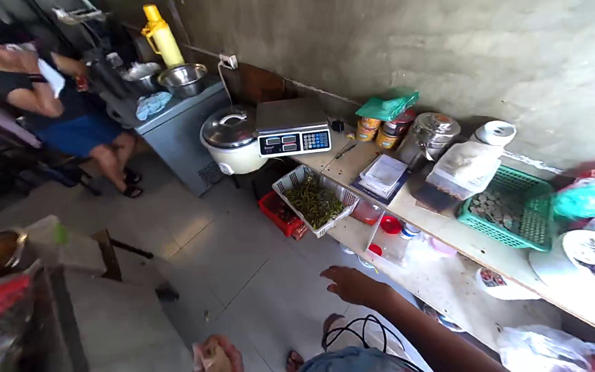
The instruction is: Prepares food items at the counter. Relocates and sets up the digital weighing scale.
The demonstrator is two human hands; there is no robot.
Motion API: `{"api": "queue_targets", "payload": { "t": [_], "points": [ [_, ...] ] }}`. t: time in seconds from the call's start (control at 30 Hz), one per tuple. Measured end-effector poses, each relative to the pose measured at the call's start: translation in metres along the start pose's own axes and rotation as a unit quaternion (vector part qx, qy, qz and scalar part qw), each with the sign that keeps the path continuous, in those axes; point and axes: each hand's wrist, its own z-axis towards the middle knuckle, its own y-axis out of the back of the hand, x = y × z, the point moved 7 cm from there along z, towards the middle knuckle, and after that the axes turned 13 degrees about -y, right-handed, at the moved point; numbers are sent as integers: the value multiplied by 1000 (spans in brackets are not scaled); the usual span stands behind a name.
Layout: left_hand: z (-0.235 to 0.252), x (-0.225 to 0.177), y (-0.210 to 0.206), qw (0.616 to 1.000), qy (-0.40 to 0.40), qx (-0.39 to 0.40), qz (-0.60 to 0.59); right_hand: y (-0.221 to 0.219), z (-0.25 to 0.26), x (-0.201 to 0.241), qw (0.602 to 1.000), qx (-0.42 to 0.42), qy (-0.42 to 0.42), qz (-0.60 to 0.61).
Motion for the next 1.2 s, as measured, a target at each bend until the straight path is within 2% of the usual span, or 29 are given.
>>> {"api": "queue_targets", "payload": {
  "t": [0.1,0.2,0.27,0.37,0.47,0.53,0.6,0.67,0.7,0.8,0.87,0.93,1.03,1.1,1.2],
  "points": [
    [71,22,-10,994,55,9,-96,60,37,6,996,-72,-9,42],
    [141,48,-27,989,78,81,-92,125,86,-5,982,-157,-27,99],
    [179,63,-37,988,83,95,-84,163,127,-20,972,-193,-59,121],
    [235,74,-59,995,96,33,-22,220,187,-37,954,-244,-111,132],
    [292,74,-85,987,141,-48,57,263,231,-41,954,-222,-156,129],
    [328,74,-99,984,133,-76,87,285,255,-43,949,-226,-163,146],
    [362,79,-106,991,104,-61,65,300,270,-57,911,-303,-158,233],
    [393,89,-111,995,84,-39,40,318,280,-86,843,-392,-155,334],
    [407,94,-113,995,80,-36,40,324,284,-102,812,-408,-159,385],
    [451,110,-117,993,82,-9,80,344,309,-146,737,-414,-127,520],
    [483,124,-119,992,91,-5,85,362,330,-161,709,-392,-89,579],
    [516,141,-122,990,110,-18,89,376,348,-166,700,-336,-68,626],
    [563,165,-133,982,137,-2,129,388,356,-163,696,-276,-83,658],
    [585,180,-146,978,158,29,135,389,356,-160,693,-260,-85,667],
    [600,197,-164,971,211,73,86,382,353,-154,668,-258,-91,692]
  ]
}}
